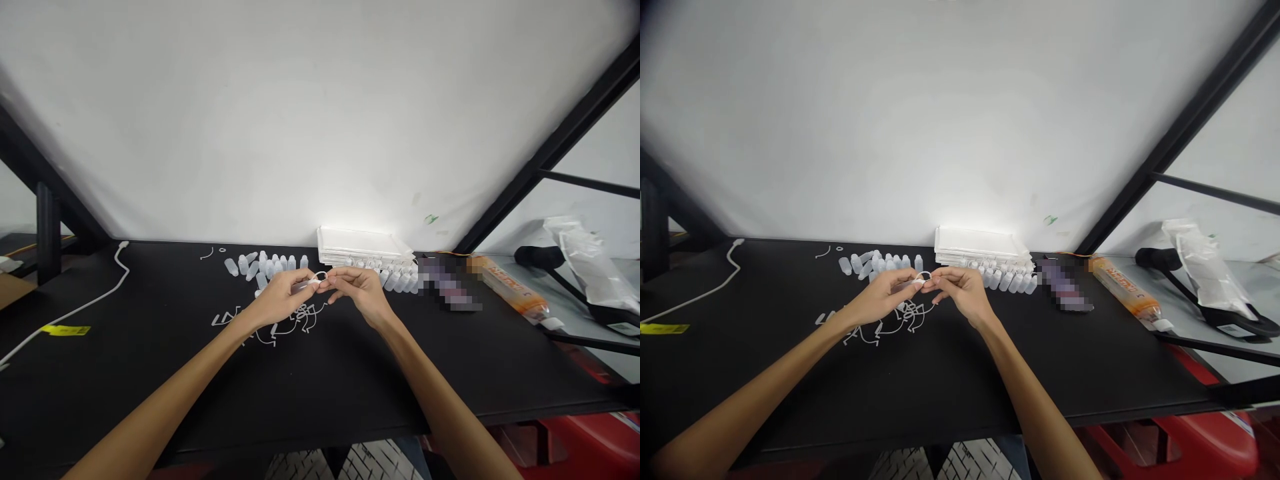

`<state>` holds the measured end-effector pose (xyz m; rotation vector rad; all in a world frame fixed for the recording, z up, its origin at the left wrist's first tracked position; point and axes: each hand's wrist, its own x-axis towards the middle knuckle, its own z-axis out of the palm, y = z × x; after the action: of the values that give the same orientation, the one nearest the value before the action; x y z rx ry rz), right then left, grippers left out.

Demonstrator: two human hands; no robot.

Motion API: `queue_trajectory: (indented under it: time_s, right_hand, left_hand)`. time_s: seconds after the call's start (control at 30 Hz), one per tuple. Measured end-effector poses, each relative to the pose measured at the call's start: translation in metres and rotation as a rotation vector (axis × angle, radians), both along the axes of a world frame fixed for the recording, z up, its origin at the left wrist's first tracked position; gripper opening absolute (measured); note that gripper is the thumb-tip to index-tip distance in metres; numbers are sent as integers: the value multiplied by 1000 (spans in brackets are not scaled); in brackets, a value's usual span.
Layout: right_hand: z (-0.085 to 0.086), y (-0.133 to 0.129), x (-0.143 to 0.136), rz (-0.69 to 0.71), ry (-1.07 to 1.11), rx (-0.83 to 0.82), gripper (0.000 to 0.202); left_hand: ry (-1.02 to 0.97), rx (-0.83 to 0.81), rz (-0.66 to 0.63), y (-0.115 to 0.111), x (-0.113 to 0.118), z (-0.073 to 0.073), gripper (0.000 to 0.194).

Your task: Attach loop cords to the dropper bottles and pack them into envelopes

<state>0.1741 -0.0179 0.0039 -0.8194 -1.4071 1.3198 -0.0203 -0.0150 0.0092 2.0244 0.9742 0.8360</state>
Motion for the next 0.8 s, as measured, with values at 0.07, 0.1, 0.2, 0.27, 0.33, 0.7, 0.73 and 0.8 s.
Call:
queue_trajectory:
  time_s: [0.07,0.1,0.2,0.27,0.33,0.7,0.73,0.8]
  right_hand:
    - [0,0,0,-1,-1,3,23]
    - [-1,1,0,0,-2,4,23]
    - [-1,1,-1,1,-5,14,22]
    - [-2,1,-1,-3,-12,25,23]
    - [-3,2,-1,-9,-23,46,23]
    - [-9,1,-4,-82,-155,185,23]
    - [-9,1,-5,-83,-149,185,24]
    - [-8,-1,-7,-82,-135,178,24]
  left_hand:
    - [12,6,5,-1,0,1,26]
    - [16,9,4,-1,0,1,26]
    - [23,14,-3,-2,0,1,28]
    - [20,16,-5,-2,1,1,30]
    - [18,14,-5,-2,1,1,32]
    - [69,50,85,-5,6,-3,29]
    - [65,62,91,-5,7,-3,29]
    - [57,81,97,-7,9,-3,29]
